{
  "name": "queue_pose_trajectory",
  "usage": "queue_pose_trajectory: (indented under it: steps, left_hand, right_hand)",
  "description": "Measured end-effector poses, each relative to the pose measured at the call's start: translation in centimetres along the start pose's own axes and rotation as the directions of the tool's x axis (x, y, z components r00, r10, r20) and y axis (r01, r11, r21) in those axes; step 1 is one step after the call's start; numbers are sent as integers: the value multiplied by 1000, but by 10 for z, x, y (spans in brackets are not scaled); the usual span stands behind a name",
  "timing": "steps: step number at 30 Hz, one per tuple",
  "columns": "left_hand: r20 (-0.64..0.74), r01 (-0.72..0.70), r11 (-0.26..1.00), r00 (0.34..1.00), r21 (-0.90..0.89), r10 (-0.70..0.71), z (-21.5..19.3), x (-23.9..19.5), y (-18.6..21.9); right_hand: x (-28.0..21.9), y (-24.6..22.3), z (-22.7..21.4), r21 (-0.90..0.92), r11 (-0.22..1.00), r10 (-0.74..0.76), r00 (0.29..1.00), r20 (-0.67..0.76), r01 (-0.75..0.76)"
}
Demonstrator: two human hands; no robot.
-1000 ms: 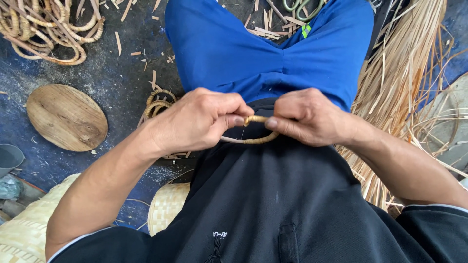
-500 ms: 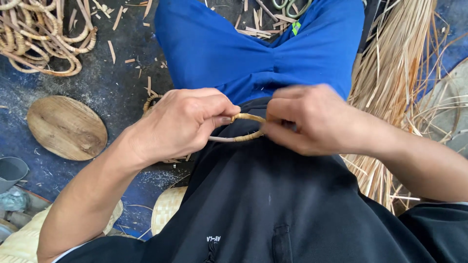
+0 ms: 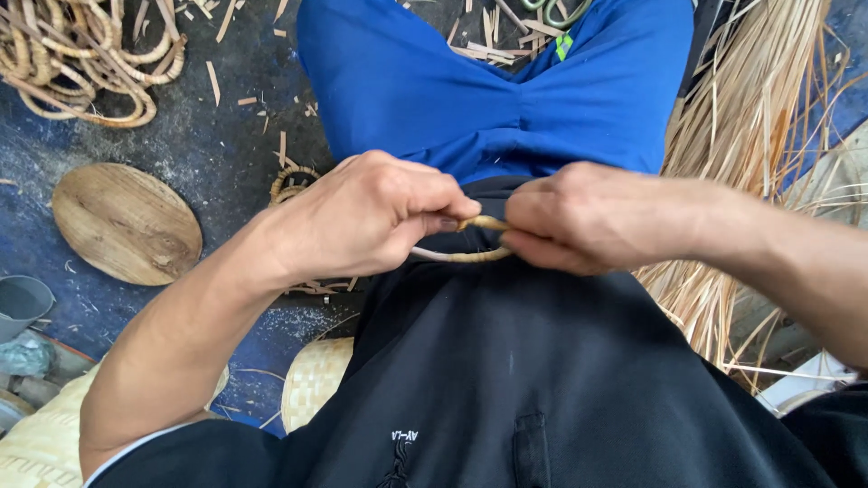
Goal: Wrapping thin rattan strips around curved wooden frames to create basket handles or furniture components.
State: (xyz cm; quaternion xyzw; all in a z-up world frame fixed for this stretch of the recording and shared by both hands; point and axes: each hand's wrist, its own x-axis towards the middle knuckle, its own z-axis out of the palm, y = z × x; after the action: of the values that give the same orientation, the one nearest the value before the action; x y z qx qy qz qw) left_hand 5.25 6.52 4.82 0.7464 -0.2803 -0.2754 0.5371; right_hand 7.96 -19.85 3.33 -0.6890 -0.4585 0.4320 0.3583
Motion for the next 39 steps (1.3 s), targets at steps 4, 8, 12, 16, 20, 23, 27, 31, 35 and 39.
queue_pose_trajectory:
  steps: [4, 8, 12, 16, 20, 23, 27, 31, 35, 39]
  left_hand:
    - [-16, -57, 998, 998, -1, 57, 0, -2, 13]
    - [-21, -47, 999, 999, -22, 46, 0, -7, 23]
    - [-51, 36, 998, 998, 59, -33, -6, -6, 26]
    - [-79, -1, 981, 997, 194, 16, 3, -15, 24]
    - [-43, -54, 913, 996, 405, 78, 16, -24, 39]
    - [-39, -80, 881, 993, 465, 111, 15, -25, 57]
    - [17, -208, 825, 972, 525, 234, 17, -23, 69]
    - [81, -342, 717, 924, 607, 373, 23, -28, 76]
    - [79, -379, 655, 895, 654, 438, 33, -31, 81]
    - [80, -395, 617, 877, 681, 474, 34, -29, 80]
  right_hand:
    - [-11, -9, -22, -69, 983, -169, 985, 28, 171]
    - [-21, -21, -35, -6, 987, -160, 986, 54, 161]
    - [-22, 3, -32, -101, 972, -209, 977, 40, 213]
    - [8, -26, -34, -65, 995, -90, 985, -148, 81]
    - [10, -42, -19, -64, 997, -42, 995, -96, 36]
    - [7, -55, -16, -27, 1000, -4, 993, -115, 1]
    - [-6, -56, 1, -104, 987, -133, 981, -139, 120]
    - [-24, -59, 17, 12, 973, -224, 958, -177, 230]
    - [-38, -66, 26, 133, 951, -254, 952, -173, 278]
    - [-44, -65, 26, 217, 932, -257, 952, -168, 290]
